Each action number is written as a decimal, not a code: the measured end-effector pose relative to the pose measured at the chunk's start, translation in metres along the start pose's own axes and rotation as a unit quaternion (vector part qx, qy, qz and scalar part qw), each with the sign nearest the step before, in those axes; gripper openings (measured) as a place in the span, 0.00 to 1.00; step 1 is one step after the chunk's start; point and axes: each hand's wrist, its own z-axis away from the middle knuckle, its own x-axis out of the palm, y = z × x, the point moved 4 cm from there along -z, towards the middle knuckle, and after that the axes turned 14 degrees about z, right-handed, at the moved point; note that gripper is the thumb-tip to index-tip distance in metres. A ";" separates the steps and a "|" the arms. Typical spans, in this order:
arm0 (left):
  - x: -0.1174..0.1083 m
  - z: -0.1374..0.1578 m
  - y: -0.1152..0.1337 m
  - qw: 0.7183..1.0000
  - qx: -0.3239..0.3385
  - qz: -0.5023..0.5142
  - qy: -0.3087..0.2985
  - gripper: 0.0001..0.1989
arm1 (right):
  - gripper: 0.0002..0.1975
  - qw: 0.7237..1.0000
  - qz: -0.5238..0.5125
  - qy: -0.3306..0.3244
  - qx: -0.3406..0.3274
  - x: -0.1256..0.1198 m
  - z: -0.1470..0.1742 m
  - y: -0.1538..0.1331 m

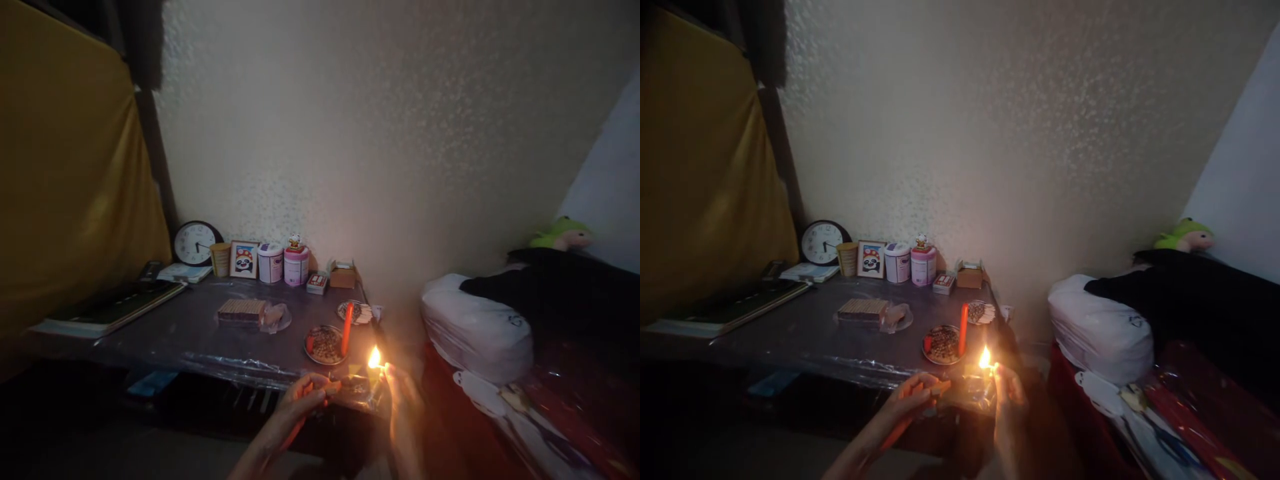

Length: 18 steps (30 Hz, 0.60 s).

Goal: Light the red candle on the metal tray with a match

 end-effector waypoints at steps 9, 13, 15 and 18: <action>-0.005 0.007 -0.009 1.000 -0.018 0.020 0.009 0.11 | 0.12 0.998 -0.064 0.010 0.017 0.000 -0.005 0.012; -0.007 0.007 -0.009 0.998 -0.017 0.050 0.017 0.12 | 0.12 0.996 -0.088 0.002 0.029 0.001 -0.005 0.011; -0.010 0.006 -0.011 0.998 -0.019 0.056 0.028 0.14 | 0.11 0.995 -0.097 -0.006 0.035 0.002 -0.004 0.011; -0.014 0.004 -0.014 0.997 -0.028 0.053 0.042 0.14 | 0.12 0.993 -0.111 -0.012 0.042 0.003 -0.003 0.010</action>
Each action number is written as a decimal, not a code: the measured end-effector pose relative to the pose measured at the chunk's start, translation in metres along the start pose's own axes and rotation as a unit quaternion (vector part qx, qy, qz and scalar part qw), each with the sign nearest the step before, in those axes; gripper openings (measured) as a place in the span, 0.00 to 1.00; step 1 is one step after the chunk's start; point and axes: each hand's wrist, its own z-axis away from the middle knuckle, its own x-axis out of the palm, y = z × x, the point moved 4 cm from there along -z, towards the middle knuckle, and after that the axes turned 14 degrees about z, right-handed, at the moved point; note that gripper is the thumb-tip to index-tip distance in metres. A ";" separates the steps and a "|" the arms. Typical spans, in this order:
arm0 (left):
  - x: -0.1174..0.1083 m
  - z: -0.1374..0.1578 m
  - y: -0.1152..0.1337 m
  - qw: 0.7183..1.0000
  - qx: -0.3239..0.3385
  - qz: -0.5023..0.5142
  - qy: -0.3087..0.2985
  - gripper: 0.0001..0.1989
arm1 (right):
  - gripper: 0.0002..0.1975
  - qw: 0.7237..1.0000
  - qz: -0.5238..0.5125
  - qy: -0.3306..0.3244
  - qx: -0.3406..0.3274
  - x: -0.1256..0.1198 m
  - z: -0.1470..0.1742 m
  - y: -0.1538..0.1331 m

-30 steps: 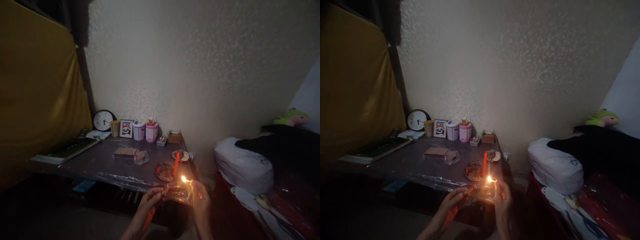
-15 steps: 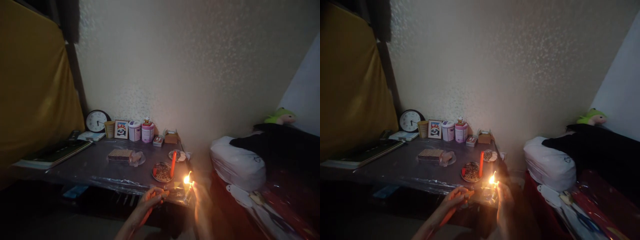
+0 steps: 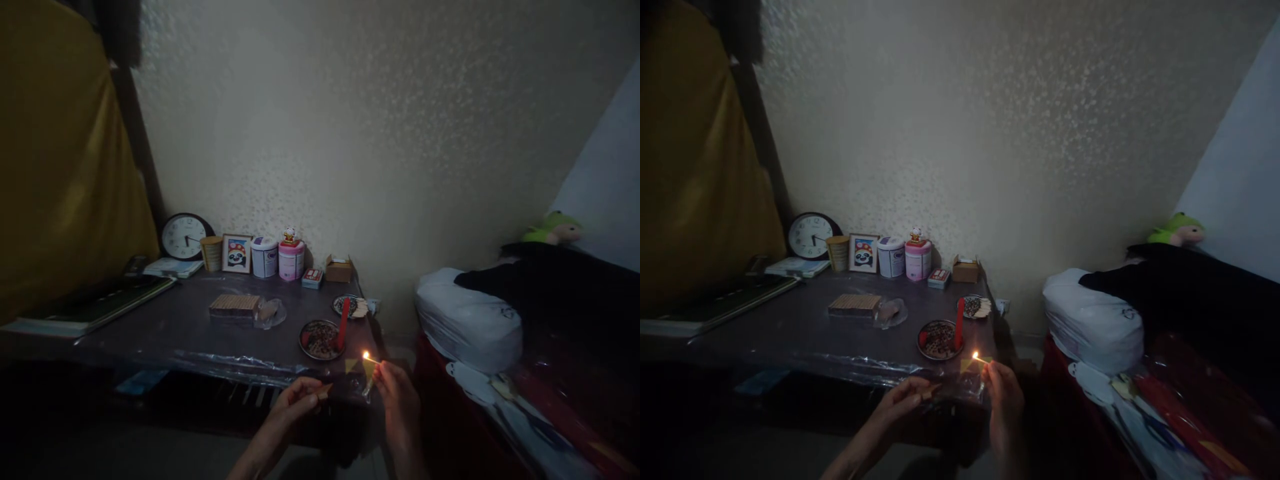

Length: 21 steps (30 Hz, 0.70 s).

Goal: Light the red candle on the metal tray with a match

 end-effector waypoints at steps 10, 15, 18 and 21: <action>-0.001 0.004 0.001 1.000 -0.004 -0.006 -0.001 0.12 | 0.12 1.000 -0.007 -0.015 0.002 0.004 0.000 -0.003; -0.001 0.002 0.003 1.000 0.004 -0.005 0.005 0.13 | 0.11 0.999 0.003 -0.029 -0.014 0.012 -0.002 -0.009; -0.003 0.000 0.002 1.000 0.002 0.010 0.012 0.15 | 0.10 0.999 0.003 -0.045 -0.029 0.018 -0.004 -0.015; -0.004 -0.001 0.001 1.000 0.012 0.021 0.017 0.16 | 0.10 0.998 -0.002 -0.057 -0.038 0.023 -0.006 -0.021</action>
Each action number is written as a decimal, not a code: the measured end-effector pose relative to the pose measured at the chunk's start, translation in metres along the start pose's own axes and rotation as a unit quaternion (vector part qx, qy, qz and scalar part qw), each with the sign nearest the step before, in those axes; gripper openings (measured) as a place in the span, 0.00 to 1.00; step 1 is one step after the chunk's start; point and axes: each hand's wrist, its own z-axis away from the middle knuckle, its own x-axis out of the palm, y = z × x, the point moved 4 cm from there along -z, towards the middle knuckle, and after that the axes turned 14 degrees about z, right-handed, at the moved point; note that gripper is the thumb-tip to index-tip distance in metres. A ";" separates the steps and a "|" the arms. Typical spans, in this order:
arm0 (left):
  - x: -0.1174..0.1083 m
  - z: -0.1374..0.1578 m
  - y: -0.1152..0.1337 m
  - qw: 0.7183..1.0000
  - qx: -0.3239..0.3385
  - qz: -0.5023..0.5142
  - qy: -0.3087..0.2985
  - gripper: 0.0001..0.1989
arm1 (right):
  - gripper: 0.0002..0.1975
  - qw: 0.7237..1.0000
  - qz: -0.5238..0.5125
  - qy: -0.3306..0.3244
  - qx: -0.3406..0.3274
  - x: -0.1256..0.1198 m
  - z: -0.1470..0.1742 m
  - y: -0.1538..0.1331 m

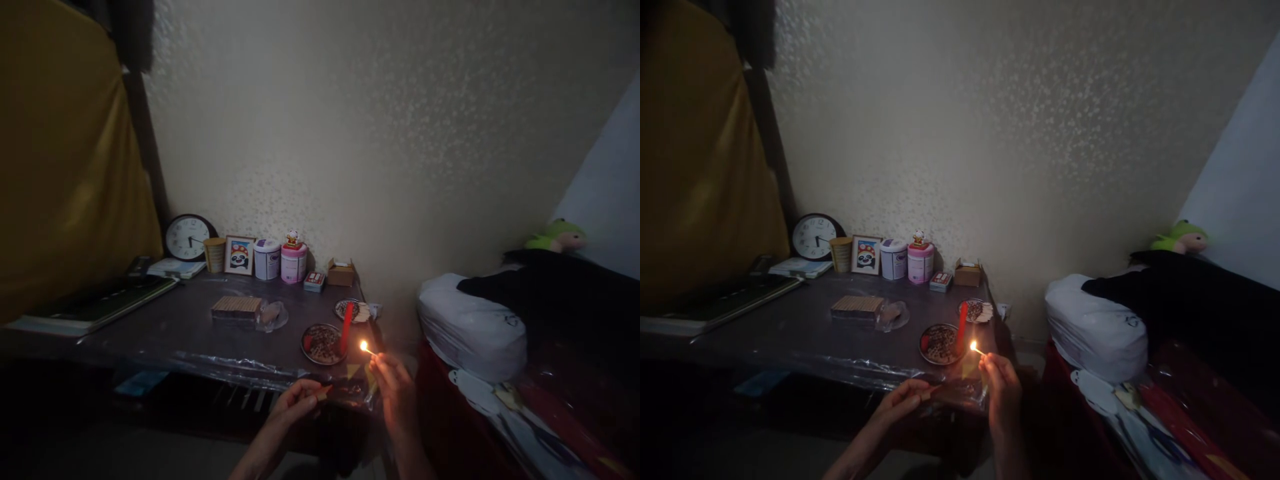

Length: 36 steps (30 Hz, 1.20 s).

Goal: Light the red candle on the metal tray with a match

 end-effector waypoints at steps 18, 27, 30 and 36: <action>-0.002 -0.006 -0.008 0.999 -0.028 -0.003 -0.017 0.15 | 0.14 0.999 -0.009 0.028 -0.041 0.025 -0.051 -0.041; 0.019 -0.026 -0.005 0.997 -0.046 -0.002 -0.062 0.14 | 0.14 0.996 0.029 0.020 -0.077 0.034 -0.068 -0.052; 0.018 -0.023 -0.005 0.996 -0.052 0.001 -0.067 0.12 | 0.13 0.996 0.043 0.018 -0.081 0.035 -0.070 -0.048; 0.005 -0.020 -0.011 0.996 -0.065 0.015 -0.057 0.11 | 0.13 0.995 0.060 0.020 -0.080 0.040 -0.074 -0.041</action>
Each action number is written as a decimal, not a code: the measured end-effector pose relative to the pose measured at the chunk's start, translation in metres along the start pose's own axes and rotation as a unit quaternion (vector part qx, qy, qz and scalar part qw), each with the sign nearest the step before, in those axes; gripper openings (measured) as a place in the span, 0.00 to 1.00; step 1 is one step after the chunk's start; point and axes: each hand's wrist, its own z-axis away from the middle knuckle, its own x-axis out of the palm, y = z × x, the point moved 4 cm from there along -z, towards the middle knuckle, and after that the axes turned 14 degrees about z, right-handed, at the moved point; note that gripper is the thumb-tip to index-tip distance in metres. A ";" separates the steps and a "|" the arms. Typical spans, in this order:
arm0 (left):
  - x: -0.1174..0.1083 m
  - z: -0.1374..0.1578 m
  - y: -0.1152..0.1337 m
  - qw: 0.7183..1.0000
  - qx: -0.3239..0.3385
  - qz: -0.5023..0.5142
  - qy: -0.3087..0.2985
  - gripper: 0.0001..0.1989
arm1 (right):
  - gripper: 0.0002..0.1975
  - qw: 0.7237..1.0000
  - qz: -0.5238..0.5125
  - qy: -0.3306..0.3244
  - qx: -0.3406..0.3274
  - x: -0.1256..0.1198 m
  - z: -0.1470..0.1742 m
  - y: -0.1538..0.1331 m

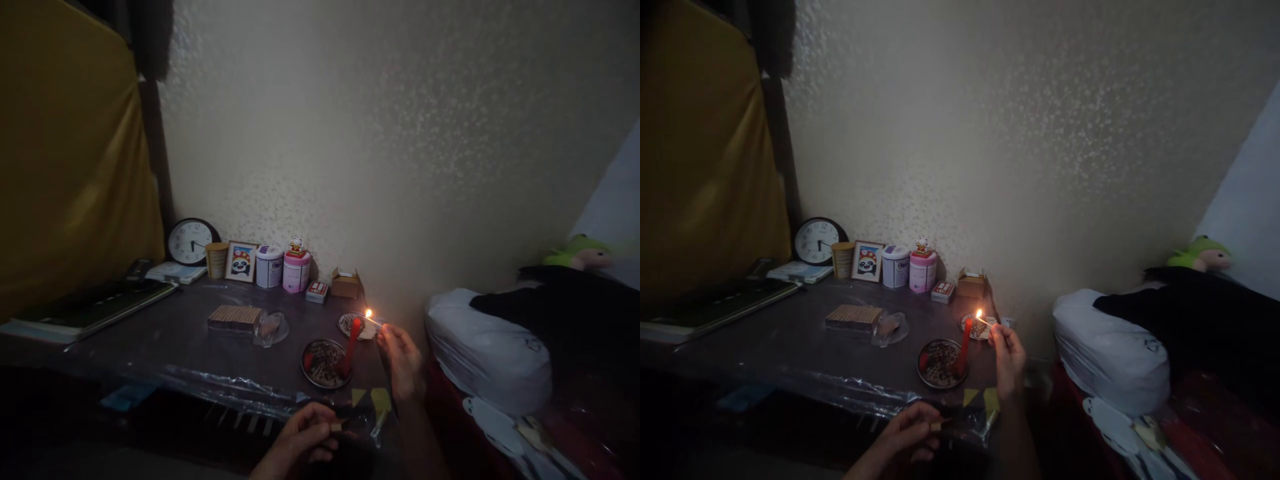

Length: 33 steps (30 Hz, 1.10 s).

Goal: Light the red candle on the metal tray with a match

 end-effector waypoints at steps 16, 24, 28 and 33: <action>-0.014 -0.009 -0.012 0.999 -0.019 0.023 0.016 0.15 | 0.13 0.999 0.023 0.002 -0.026 0.010 -0.003 0.005; -0.012 -0.008 -0.012 0.999 -0.023 0.029 0.011 0.13 | 0.13 0.999 0.020 0.004 -0.028 0.013 -0.002 0.005; -0.011 -0.007 -0.010 0.999 -0.016 0.026 0.014 0.13 | 0.13 0.999 0.021 0.004 -0.028 0.012 -0.001 0.005; -0.010 -0.007 -0.010 0.999 -0.019 0.022 0.013 0.14 | 0.12 0.999 0.026 0.002 -0.030 0.012 0.000 0.005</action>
